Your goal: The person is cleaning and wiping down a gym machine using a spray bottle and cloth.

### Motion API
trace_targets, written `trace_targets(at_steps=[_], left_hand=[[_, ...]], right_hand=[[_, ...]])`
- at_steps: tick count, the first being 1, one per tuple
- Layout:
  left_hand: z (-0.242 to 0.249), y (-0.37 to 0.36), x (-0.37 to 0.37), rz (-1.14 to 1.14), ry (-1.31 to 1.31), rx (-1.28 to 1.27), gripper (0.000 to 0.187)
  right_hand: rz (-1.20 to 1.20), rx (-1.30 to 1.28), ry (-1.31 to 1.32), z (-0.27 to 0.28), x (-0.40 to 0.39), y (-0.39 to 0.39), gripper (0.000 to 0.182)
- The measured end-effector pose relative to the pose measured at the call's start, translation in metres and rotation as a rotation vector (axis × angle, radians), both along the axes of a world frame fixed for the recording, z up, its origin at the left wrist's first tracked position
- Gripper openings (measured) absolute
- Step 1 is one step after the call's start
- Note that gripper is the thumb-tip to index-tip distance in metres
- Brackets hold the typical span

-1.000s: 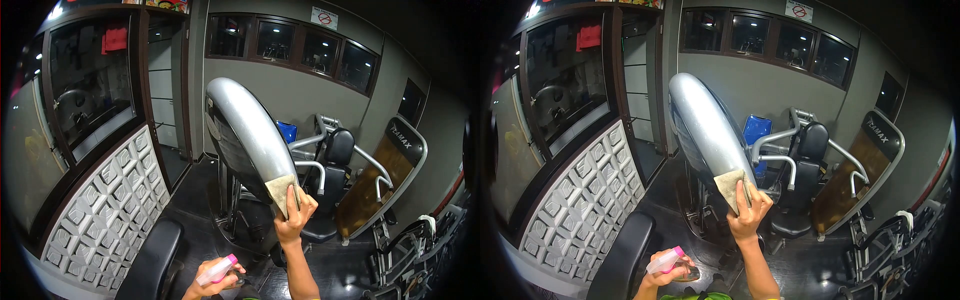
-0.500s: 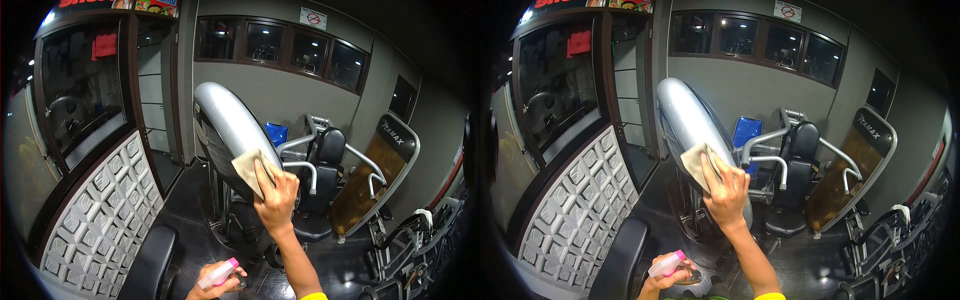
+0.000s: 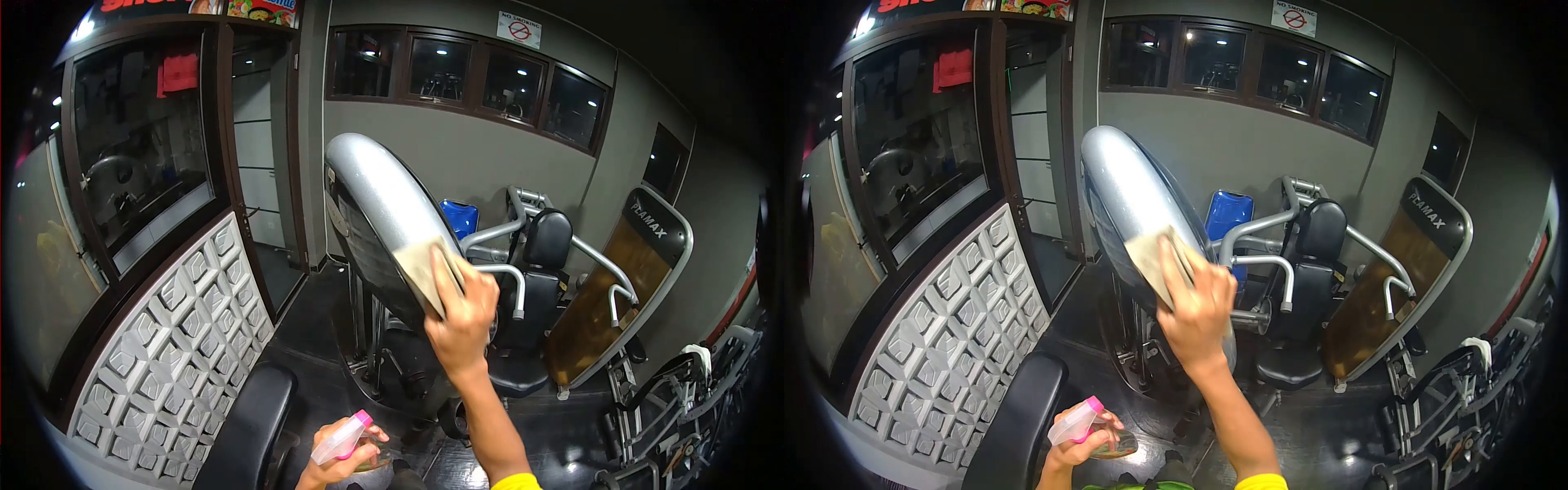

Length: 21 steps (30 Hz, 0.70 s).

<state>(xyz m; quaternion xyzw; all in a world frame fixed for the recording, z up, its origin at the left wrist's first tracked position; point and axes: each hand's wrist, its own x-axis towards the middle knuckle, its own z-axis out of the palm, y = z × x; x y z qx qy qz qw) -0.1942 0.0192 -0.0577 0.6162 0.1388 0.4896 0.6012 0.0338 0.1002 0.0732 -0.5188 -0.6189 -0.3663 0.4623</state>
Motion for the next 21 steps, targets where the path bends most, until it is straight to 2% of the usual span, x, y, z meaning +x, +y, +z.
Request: trace_targets(at_steps=[3, 6, 11, 17, 21], left_hand=[[-0.001, 0.000, 0.001, 0.010, -0.012, 0.021, 0.025], [-0.002, -0.002, 0.003, 0.015, -0.042, 0.018, 0.025], [-0.011, -0.001, 0.000, 0.004, -0.017, 0.031, 0.026], [-0.012, 0.004, -0.001, 0.024, 0.005, 0.021, 0.027], [-0.009, 0.003, 0.000, 0.012, -0.016, -0.008, 0.027]], right_hand=[[-0.013, -0.036, -0.050, 0.038, -0.015, 0.023, 0.068], [-0.003, -0.053, -0.045, 0.035, -0.013, 0.027, 0.069], [0.049, -0.036, 0.057, -0.004, 0.006, -0.006, 0.072], [0.170, 0.053, 0.287, -0.089, 0.044, -0.028, 0.063], [0.150, 0.017, 0.268, -0.067, 0.041, -0.022, 0.060]])
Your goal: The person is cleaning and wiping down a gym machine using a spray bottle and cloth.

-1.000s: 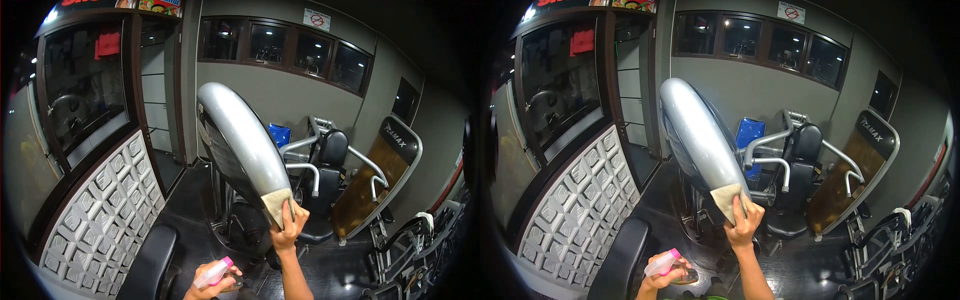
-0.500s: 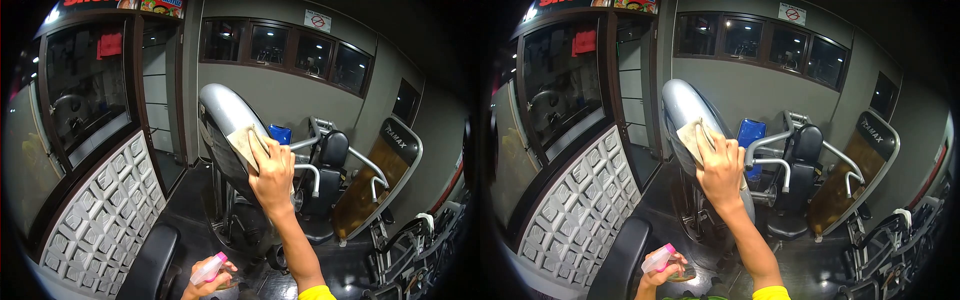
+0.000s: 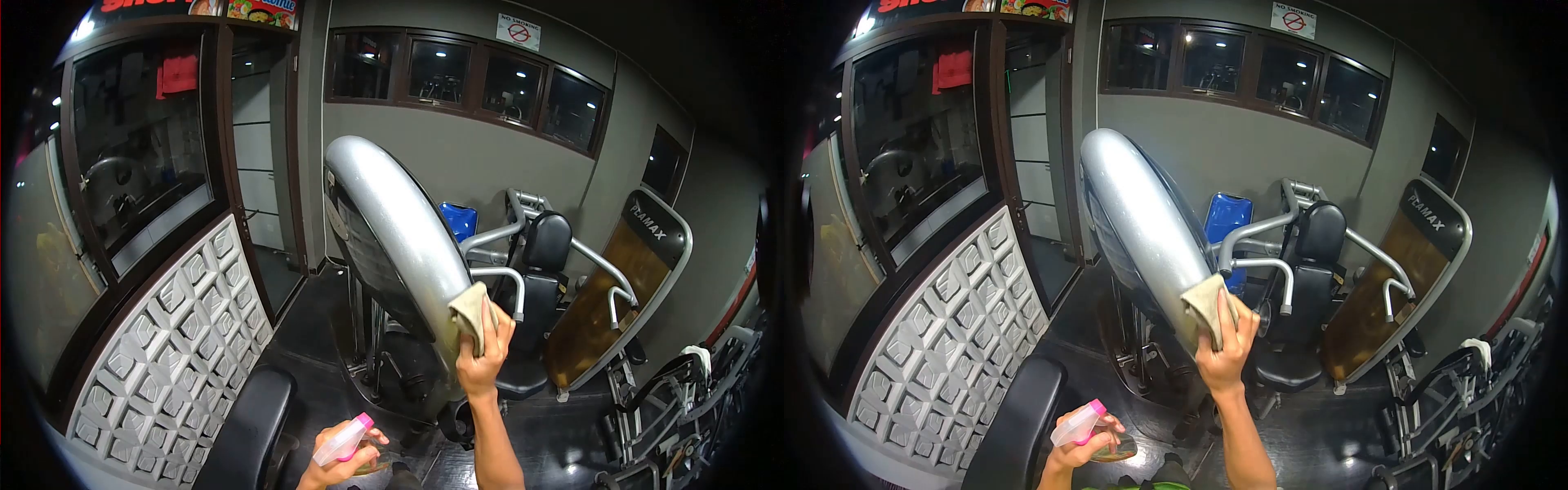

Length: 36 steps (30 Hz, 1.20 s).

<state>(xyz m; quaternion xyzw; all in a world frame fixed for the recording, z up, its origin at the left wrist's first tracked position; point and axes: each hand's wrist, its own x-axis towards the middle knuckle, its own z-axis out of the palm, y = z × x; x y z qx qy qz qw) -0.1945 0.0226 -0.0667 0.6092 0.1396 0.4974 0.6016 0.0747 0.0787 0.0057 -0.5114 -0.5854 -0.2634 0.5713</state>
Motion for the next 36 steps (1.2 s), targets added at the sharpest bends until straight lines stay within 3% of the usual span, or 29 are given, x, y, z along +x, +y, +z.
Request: trace_targets(at_steps=[7, 11, 23, 27, 29, 32, 36], left_hand=[[0.002, 0.000, 0.004, -0.032, 0.018, -0.026, 0.025], [0.007, -0.002, 0.007, -0.062, 0.016, -0.067, 0.024], [0.004, 0.001, 0.006, -0.083, 0.071, -0.058, 0.024], [-0.004, 0.009, 0.002, -0.076, 0.022, -0.007, 0.025], [-0.006, 0.009, 0.001, -0.030, 0.021, -0.034, 0.025], [-0.004, 0.015, 0.000, -0.036, 0.023, -0.034, 0.026], [-0.006, 0.017, -0.001, -0.009, -0.002, -0.021, 0.026]], right_hand=[[0.119, -0.129, -0.091, 0.105, -0.016, 0.050, 0.044], [0.215, -0.216, -0.026, 0.132, -0.020, 0.070, 0.040], [0.260, -0.267, 0.128, 0.059, 0.011, 0.000, 0.036], [0.102, -0.166, 0.073, 0.010, 0.014, -0.019, 0.045], [0.033, -0.068, 0.006, -0.018, 0.012, -0.019, 0.061], [-0.010, -0.052, -0.098, -0.006, -0.002, -0.014, 0.067], [-0.165, -0.147, -0.375, 0.066, -0.037, 0.011, 0.075]])
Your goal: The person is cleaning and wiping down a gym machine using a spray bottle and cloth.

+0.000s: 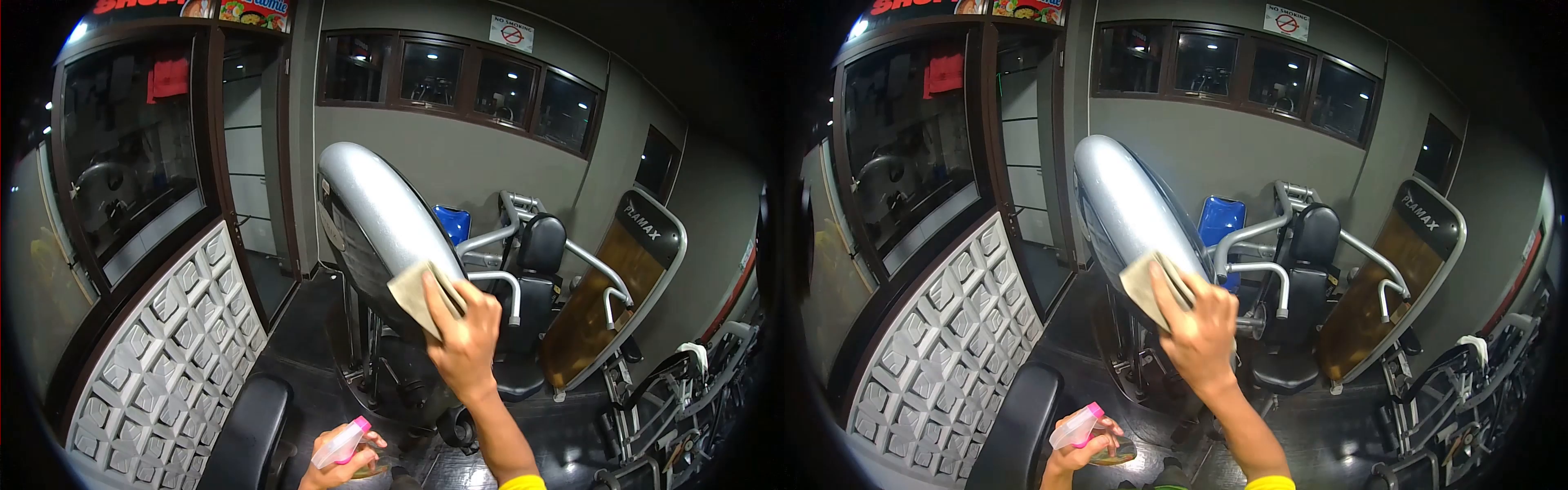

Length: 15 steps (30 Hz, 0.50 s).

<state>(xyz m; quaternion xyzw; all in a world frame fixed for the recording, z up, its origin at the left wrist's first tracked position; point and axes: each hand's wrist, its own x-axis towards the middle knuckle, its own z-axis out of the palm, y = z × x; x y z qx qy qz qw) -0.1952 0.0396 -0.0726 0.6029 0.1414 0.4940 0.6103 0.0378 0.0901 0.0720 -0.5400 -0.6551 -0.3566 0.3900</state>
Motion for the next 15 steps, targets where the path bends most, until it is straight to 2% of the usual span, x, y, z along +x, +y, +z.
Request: trace_targets(at_steps=[4, 7, 11, 15], left_hand=[[-0.002, -0.002, -0.004, 0.007, -0.021, -0.010, 0.025], [-0.003, -0.004, -0.005, 0.019, -0.037, 0.000, 0.025], [-0.004, -0.006, -0.009, 0.010, -0.031, -0.034, 0.025], [-0.008, -0.004, -0.010, -0.003, -0.030, -0.036, 0.026]], right_hand=[[-0.050, -0.009, -0.044, 0.057, -0.026, 0.042, 0.076], [-0.029, 0.010, -0.063, 0.065, -0.028, 0.052, 0.075], [-0.046, -0.008, -0.091, 0.031, -0.016, 0.017, 0.081], [-0.044, 0.129, -0.047, -0.046, 0.013, -0.015, 0.066]])
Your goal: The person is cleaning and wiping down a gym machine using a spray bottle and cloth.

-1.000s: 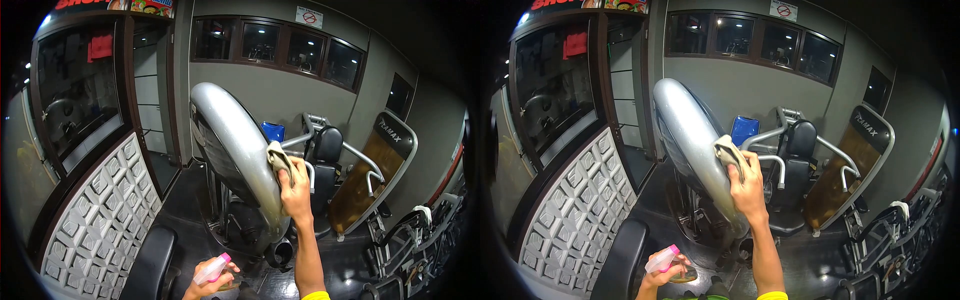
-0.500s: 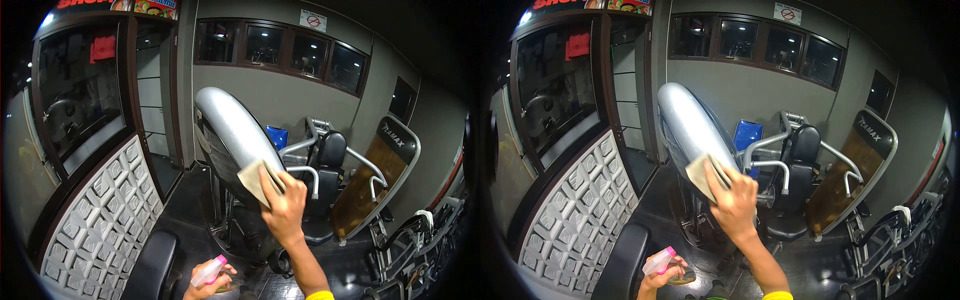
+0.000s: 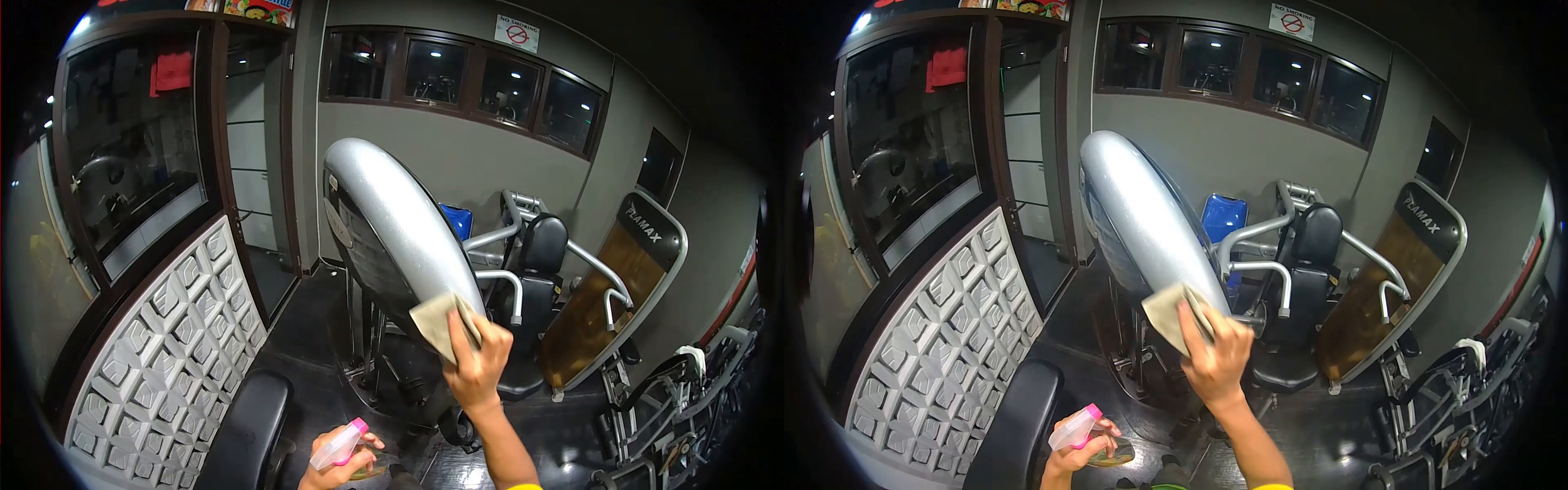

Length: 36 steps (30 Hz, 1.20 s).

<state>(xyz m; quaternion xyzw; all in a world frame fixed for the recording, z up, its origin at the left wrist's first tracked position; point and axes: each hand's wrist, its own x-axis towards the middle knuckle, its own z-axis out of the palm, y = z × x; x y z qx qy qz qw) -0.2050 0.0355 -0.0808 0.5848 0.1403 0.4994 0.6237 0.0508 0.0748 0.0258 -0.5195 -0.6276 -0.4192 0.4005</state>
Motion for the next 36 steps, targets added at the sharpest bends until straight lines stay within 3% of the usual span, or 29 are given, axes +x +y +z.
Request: trace_targets(at_steps=[5, 8, 12, 18, 29, 36], left_hand=[[-0.003, 0.003, 0.002, -0.009, 0.021, -0.007, 0.025], [-0.004, 0.003, 0.002, -0.031, 0.015, -0.031, 0.026], [0.002, 0.002, -0.002, -0.049, 0.023, -0.005, 0.027], [-0.004, 0.004, -0.005, 0.004, -0.016, -0.034, 0.029], [0.004, 0.004, -0.006, -0.073, 0.008, -0.024, 0.028], [-0.003, -0.002, -0.005, -0.059, -0.013, -0.041, 0.029]], right_hand=[[-0.086, 0.000, 0.169, -0.104, 0.023, -0.027, 0.053], [-0.047, 0.020, 0.305, -0.096, 0.002, -0.029, 0.055], [-0.015, 0.112, 0.271, -0.101, 0.008, -0.016, 0.060], [0.016, 0.199, 0.322, -0.049, -0.004, -0.003, 0.045], [0.075, -0.049, 0.169, 0.096, -0.043, 0.052, 0.062], [0.078, -0.030, 0.163, 0.080, -0.035, 0.043, 0.061]])
